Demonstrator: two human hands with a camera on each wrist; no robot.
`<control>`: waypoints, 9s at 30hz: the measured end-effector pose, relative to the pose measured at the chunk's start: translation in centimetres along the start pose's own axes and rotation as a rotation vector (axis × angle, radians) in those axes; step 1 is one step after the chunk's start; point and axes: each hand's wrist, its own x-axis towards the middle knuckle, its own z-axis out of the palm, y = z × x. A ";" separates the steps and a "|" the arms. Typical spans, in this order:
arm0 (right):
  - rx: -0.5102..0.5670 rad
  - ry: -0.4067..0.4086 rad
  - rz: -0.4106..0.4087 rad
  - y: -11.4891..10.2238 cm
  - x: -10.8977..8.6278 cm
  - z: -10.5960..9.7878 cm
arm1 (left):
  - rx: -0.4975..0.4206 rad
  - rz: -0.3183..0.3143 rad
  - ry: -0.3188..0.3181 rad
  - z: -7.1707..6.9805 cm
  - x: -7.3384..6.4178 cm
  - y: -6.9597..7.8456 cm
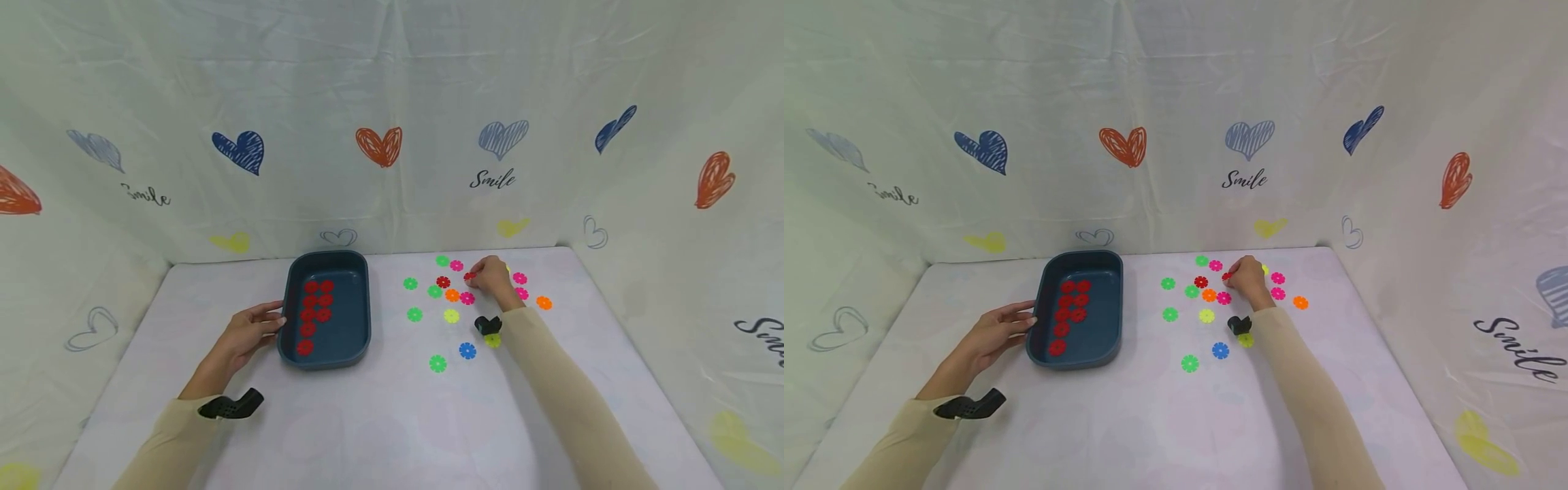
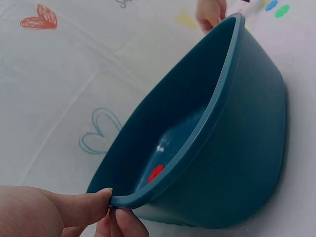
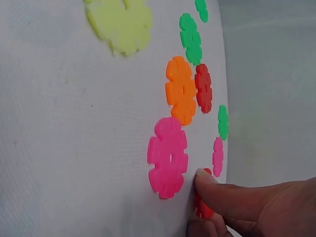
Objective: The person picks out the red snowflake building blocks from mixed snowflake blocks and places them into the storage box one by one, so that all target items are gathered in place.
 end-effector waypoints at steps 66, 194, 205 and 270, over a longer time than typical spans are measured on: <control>0.188 -0.242 -0.503 -14.4 -10.6 6.8 | -0.030 0.031 -0.007 -0.1 0.2 -0.3; -0.224 -0.532 -0.562 -20.5 -9.1 13.2 | -0.030 0.023 0.043 -0.2 -0.2 -0.4; -0.109 -0.481 -0.527 -16.6 -9.1 7.5 | -0.006 0.031 0.031 -0.4 0.1 -0.5; 0.114 -0.023 -0.099 -2.1 -1.0 2.4 | -0.025 -0.016 0.028 0.2 0.2 -0.4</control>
